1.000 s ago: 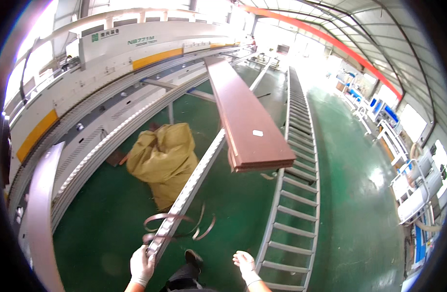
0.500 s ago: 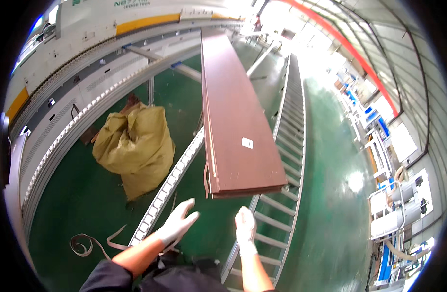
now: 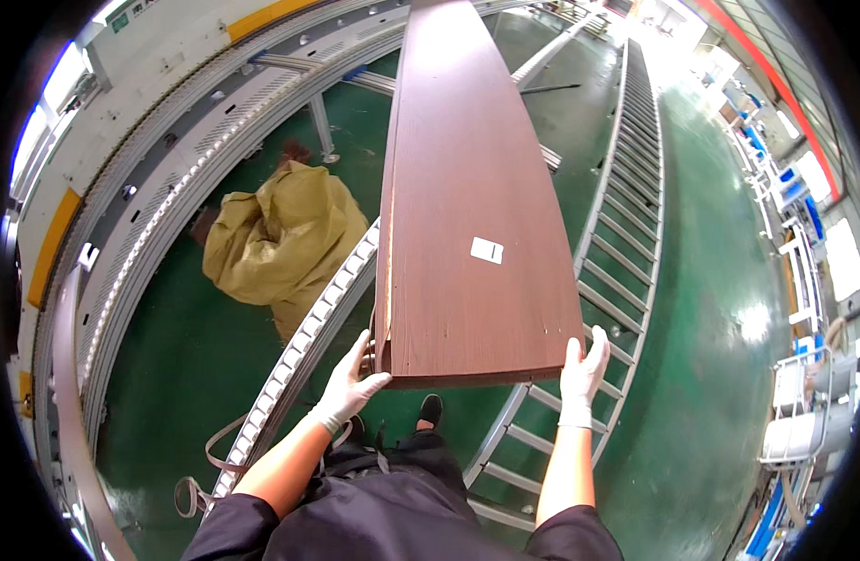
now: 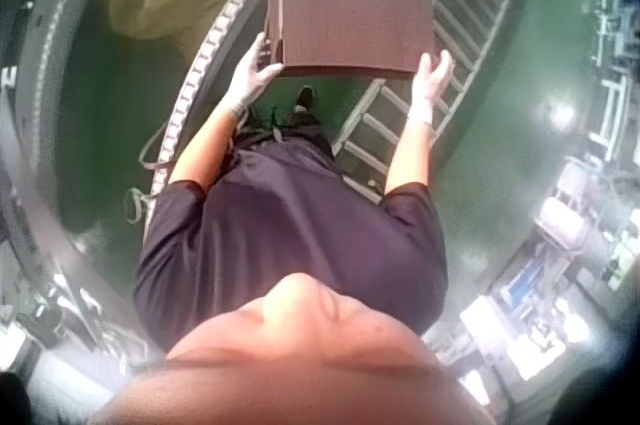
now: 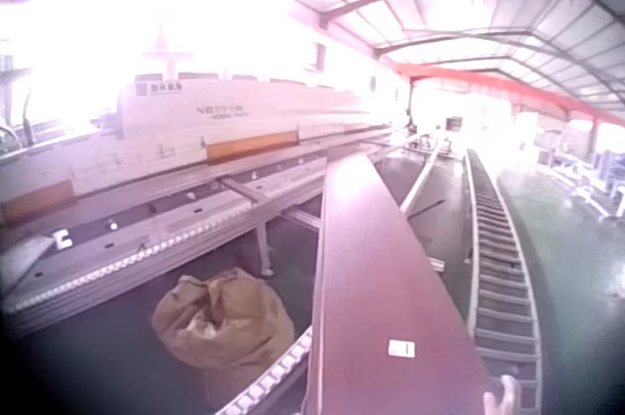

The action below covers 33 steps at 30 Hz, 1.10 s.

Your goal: The person picks up curved wood boards from a stack and places them onto a conveyor system by hand.

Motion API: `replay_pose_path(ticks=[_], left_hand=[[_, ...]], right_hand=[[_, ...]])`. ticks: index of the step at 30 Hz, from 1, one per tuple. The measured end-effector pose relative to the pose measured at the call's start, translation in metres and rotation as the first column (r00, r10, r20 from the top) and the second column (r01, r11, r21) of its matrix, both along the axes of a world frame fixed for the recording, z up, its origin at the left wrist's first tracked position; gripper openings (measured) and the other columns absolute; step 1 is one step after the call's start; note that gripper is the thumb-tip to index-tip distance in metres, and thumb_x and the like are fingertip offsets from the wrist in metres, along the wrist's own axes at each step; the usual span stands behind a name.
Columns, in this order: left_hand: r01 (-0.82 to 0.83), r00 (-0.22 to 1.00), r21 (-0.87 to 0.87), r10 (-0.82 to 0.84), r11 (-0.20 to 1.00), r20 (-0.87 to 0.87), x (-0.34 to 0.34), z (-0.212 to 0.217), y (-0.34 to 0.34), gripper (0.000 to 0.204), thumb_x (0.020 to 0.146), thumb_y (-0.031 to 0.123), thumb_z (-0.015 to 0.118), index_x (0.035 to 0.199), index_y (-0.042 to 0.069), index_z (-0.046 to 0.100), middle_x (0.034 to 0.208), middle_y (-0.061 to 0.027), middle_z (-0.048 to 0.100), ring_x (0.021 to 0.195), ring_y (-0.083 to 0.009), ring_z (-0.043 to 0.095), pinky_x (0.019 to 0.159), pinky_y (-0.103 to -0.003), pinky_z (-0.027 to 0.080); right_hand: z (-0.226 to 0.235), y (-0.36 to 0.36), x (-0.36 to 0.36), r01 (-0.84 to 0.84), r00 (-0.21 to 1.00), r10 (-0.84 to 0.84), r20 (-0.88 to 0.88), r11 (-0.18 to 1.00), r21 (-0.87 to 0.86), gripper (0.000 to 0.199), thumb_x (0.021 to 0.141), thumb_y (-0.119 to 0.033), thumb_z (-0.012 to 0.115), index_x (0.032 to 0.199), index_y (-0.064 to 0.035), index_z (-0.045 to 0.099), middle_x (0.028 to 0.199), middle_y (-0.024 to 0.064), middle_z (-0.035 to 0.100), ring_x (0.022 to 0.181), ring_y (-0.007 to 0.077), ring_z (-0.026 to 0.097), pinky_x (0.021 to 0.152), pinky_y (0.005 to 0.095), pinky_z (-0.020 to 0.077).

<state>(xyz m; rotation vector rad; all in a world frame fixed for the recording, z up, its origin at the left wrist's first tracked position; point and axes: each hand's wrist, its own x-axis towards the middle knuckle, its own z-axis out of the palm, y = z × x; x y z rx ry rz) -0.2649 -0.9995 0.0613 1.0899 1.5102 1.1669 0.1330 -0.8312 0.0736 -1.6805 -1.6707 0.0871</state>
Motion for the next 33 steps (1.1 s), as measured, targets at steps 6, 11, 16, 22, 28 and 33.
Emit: replay_pose_path(ticks=[6,11,16,22,28,33], left_hand=[[-0.547,0.735,-0.21,0.585,0.81,0.344,-0.04,0.005,-0.015,0.043,0.105,0.035,0.056,0.132,0.001,0.06,0.112,-0.008,0.072,0.096,-0.0139,0.066,0.086,-0.03,0.053],[-0.06,0.946,-0.274,0.142,0.96,0.291,-0.012,0.041,-0.005,0.068,0.097,0.041,0.066,0.145,-0.003,0.045,0.135,-0.0141,0.061,0.12,-0.0208,0.058,0.102,-0.035,0.048],[-0.031,0.97,-0.159,0.068,0.987,0.233,0.024,0.031,0.018,0.093,0.092,0.04,0.074,0.156,-0.006,0.024,0.152,-0.0228,0.044,0.142,-0.0275,0.042,0.118,-0.037,0.032],[0.18,0.958,-0.215,-0.122,0.96,0.258,-0.007,0.037,0.019,0.063,0.106,0.034,0.05,0.158,0.006,0.029,0.15,-0.0138,0.048,0.133,-0.022,0.048,0.111,-0.034,0.04],[0.291,0.865,-0.282,-0.126,0.914,0.485,-0.034,0.033,0.007,0.051,0.109,0.032,0.045,0.156,0.015,0.039,0.144,-0.0034,0.055,0.123,-0.0165,0.055,0.098,-0.04,0.052],[0.124,0.964,-0.392,-0.017,0.912,0.265,-0.054,0.037,0.004,0.043,0.107,0.022,0.047,0.148,0.008,0.05,0.133,-0.0098,0.065,0.113,-0.0224,0.065,0.096,-0.037,0.054]], right_hand=[[-0.016,0.028,0.017,-0.234,0.924,0.11,-0.366,0.921,-0.313,0.038,0.1,-0.026,0.063,0.124,0.0024,0.065,0.114,0.0162,0.071,0.105,0.0263,0.066,0.096,0.0374,0.0501],[-0.022,0.038,0.033,-0.302,0.793,-0.004,-0.61,0.866,-0.398,0.044,0.103,-0.031,0.059,0.125,0.0065,0.065,0.115,0.0101,0.07,0.101,0.0174,0.063,0.093,0.0335,0.0499],[-0.034,0.039,0.042,-0.213,0.812,-0.042,-0.582,0.907,-0.363,0.04,0.103,-0.03,0.06,0.124,0.0045,0.066,0.114,0.0081,0.07,0.098,0.0168,0.064,0.089,0.0321,0.0511],[-0.018,-0.011,0.027,-0.2,0.914,0.059,-0.4,0.926,-0.32,0.042,0.102,-0.012,0.058,0.137,0.0109,0.055,0.135,0.0209,0.063,0.122,0.026,0.061,0.108,0.0363,0.0446],[-0.021,-0.041,0.005,-0.12,0.958,0.045,-0.283,0.959,-0.255,0.037,0.092,-0.006,0.066,0.127,0.0044,0.065,0.136,0.0247,0.061,0.128,0.0342,0.058,0.111,0.0404,0.0427],[-0.04,-0.058,-0.013,0.048,0.953,-0.083,-0.293,0.991,-0.124,0.029,0.09,-0.008,0.068,0.118,0.0019,0.068,0.138,0.026,0.058,0.13,0.0386,0.054,0.112,0.0443,0.0415]])
